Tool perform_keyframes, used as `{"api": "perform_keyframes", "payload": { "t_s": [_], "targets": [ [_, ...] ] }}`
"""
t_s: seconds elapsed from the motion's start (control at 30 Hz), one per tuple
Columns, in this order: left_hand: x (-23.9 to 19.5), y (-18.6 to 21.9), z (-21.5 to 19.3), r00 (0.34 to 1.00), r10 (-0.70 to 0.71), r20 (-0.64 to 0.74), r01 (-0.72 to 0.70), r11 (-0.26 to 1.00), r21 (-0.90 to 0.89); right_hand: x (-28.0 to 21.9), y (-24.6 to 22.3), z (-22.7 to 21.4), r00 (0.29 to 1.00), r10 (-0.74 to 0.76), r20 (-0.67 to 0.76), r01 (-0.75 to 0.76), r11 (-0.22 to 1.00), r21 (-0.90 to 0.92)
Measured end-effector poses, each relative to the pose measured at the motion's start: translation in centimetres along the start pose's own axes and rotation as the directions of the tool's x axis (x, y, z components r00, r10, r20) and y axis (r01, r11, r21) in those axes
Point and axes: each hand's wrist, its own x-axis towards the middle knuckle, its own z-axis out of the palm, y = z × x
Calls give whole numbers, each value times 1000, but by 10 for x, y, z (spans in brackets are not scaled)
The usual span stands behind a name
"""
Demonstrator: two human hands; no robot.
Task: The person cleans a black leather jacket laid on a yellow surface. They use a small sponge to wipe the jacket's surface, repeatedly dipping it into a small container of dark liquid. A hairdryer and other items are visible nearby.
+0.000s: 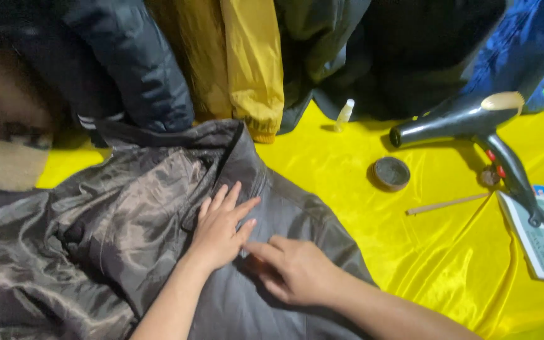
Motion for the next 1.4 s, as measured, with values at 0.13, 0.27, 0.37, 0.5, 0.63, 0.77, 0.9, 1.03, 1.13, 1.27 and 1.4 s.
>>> {"api": "perform_keyframes", "payload": {
  "t_s": [0.13,0.27,0.37,0.5,0.63,0.77,0.9,1.03,1.13,1.27,1.4],
  "targets": [
    [0,6,-6,998,-48,39,48,999,-4,4,8,0,998,-37,-49,39,999,28],
    [2,3,-2,998,-54,32,54,998,13,6,44,-9,988,122,-94,-128,989,-70],
    [0,8,-7,995,-83,61,82,997,6,17,48,-39,892,448,-64,-452,883,-128],
    [2,-3,4,998,-65,10,65,998,15,13,19,-33,952,261,-158,-281,951,-128],
    [4,-14,14,999,-36,-30,37,999,28,-2,-2,3,994,8,-107,-21,993,-118],
    [4,-7,6,997,-74,19,74,997,14,3,31,-11,982,129,-137,-153,972,-176],
    [4,10,-12,977,-170,130,168,985,23,9,55,-38,838,538,-92,-545,819,-176],
    [5,10,-13,980,-160,119,160,987,15,8,46,-27,863,496,-99,-505,843,-184],
    [1,16,-20,965,-201,167,204,979,-1,5,46,-20,882,434,-182,-464,868,-178],
    [4,-10,12,994,-99,53,99,995,2,1,32,-17,957,274,-100,-290,932,-217],
    [0,7,-12,983,-129,131,135,990,-32,-4,14,-11,988,-141,59,143,990,-22]
  ]
}}
